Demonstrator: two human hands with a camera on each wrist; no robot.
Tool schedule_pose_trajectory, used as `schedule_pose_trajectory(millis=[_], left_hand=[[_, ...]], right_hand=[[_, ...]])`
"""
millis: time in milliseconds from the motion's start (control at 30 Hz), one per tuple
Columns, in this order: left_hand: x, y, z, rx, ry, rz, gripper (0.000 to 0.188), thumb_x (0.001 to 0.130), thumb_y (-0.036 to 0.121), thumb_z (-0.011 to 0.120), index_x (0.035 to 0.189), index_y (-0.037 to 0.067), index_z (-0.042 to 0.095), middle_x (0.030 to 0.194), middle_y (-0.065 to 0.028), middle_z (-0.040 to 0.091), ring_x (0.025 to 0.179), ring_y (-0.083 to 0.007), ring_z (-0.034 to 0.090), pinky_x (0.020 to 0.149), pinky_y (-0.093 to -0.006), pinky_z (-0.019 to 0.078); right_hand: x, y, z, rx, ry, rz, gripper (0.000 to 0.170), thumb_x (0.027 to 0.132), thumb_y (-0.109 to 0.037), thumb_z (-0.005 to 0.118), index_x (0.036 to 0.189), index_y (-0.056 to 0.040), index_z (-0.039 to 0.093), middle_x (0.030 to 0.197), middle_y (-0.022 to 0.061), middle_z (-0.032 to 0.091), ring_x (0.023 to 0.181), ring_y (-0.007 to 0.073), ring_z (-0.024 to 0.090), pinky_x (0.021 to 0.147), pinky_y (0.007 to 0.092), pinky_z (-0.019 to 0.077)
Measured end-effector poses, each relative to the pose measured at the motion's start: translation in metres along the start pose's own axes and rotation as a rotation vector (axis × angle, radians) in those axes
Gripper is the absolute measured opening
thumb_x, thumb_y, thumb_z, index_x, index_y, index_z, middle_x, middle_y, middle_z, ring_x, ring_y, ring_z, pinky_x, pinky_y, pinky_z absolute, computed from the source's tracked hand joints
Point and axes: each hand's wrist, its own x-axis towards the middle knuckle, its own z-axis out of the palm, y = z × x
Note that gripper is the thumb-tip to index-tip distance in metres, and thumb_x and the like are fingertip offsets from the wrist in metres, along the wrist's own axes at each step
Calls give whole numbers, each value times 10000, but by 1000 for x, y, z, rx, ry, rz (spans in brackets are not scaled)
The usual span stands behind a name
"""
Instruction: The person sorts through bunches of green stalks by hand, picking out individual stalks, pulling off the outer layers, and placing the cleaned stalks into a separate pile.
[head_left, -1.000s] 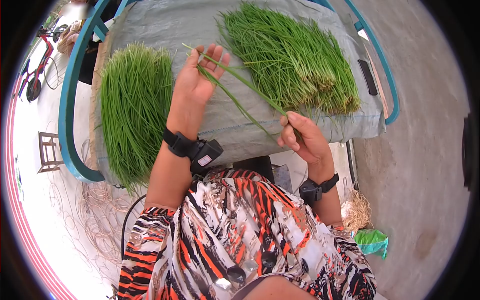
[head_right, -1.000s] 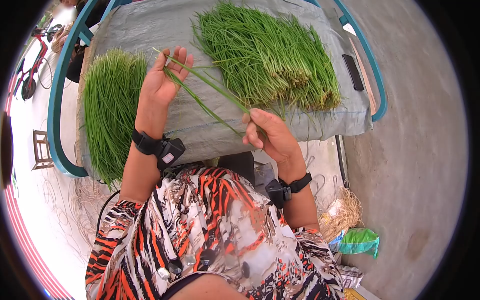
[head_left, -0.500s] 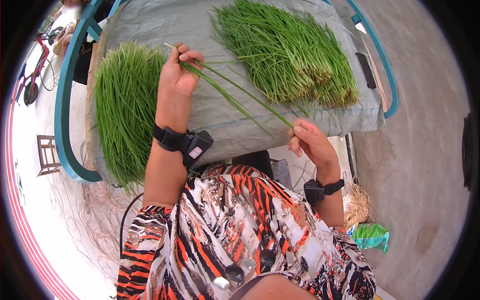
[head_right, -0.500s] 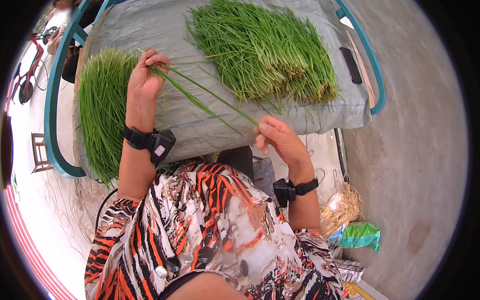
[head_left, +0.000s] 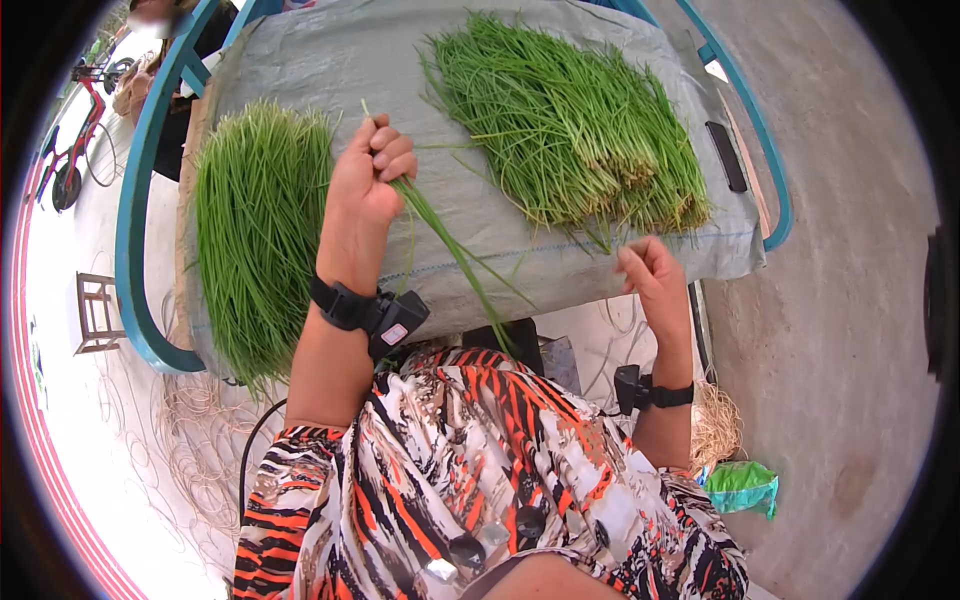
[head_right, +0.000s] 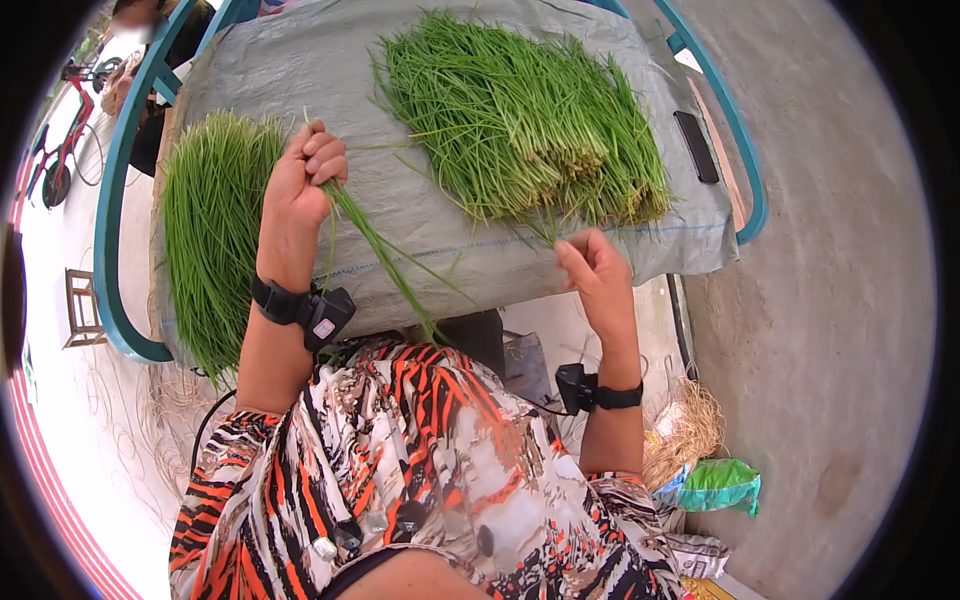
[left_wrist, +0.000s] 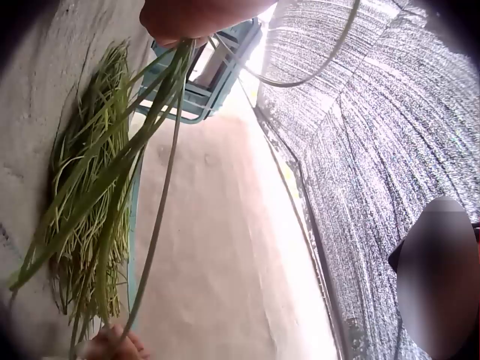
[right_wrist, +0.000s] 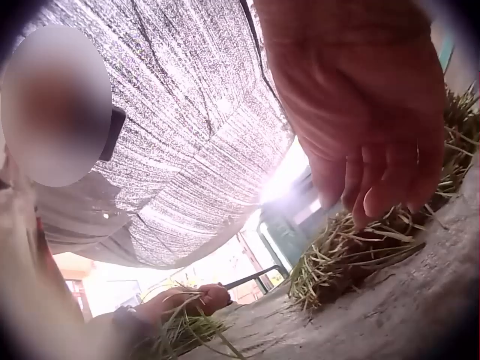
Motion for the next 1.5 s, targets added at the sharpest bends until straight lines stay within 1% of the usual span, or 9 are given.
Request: schedule_pose_trajectory(millis=[167, 367, 567, 867, 1067, 1133, 1200, 1400, 1500], left_hand=[[-7, -26, 8, 199, 46, -47, 165, 976, 187, 449, 1002, 29, 491, 645, 25, 365, 555, -85, 332, 412, -206, 273], [-16, -40, 8, 333, -39, -26, 171, 979, 203, 441, 1002, 41, 489, 641, 40, 362, 543, -63, 319, 409, -185, 273], [-25, -48, 17, 522, 36, 80, 170, 977, 203, 440, 1005, 44, 495, 641, 45, 360, 518, -41, 306, 396, -174, 250], [-46, -76, 63, 1141, -22, 123, 180, 937, 202, 539, 992, 37, 584, 595, 67, 344, 526, -18, 331, 439, -177, 255], [-61, -95, 90, 1695, -325, 667, 190, 820, 110, 667, 1005, 70, 652, 729, 23, 523, 626, -88, 484, 587, -224, 386], [-62, -103, 99, 1685, -479, 840, 214, 803, 103, 674, 1013, 72, 652, 798, -14, 570, 691, -137, 545, 613, -253, 421], [-63, -105, 101, 1724, -580, 850, 219, 802, 107, 671, 1017, 68, 651, 833, -45, 600, 738, -176, 587, 638, -275, 447], [-68, -102, 100, 1745, -595, 475, 155, 844, 146, 619, 956, 40, 632, 762, -104, 593, 694, -246, 583, 613, -324, 453], [-69, -96, 103, 1704, -612, 465, 137, 856, 168, 593, 892, 38, 611, 737, -134, 578, 665, -323, 563, 588, -373, 438]], right_hand=[[36, -41, 34, -239, 299, -417, 157, 805, -177, 670, 872, -50, 609, 805, 15, 589, 658, 119, 539, 580, 259, 420], [77, -50, 56, -724, 420, -585, 155, 763, -197, 672, 854, -78, 631, 844, 74, 617, 706, 235, 592, 636, 344, 447], [81, -43, 54, -481, 381, -375, 157, 801, -209, 643, 874, -70, 634, 801, 73, 632, 690, 220, 599, 634, 318, 456], [33, -63, 34, 111, 446, -549, 91, 888, -82, 575, 948, -19, 600, 832, 24, 599, 720, 77, 546, 649, 224, 442], [13, -81, 27, 383, 315, -720, 121, 909, -111, 552, 977, -11, 554, 919, 84, 583, 722, 100, 548, 674, 228, 449], [8, -86, 30, 443, 245, -746, 129, 909, -118, 551, 976, -8, 554, 954, 103, 579, 717, 108, 549, 670, 231, 450], [4, -90, 33, 469, 183, -746, 136, 909, -126, 548, 974, -7, 552, 989, 122, 576, 715, 118, 552, 666, 232, 451], [-8, -119, 48, 625, -5, -618, 152, 856, -8, 591, 1003, 6, 555, 1024, 139, 590, 732, 122, 578, 680, 250, 485], [1, -104, 49, 392, -19, -683, 191, 833, 53, 597, 1015, 16, 556, 999, 110, 600, 781, 109, 596, 685, 229, 491]])
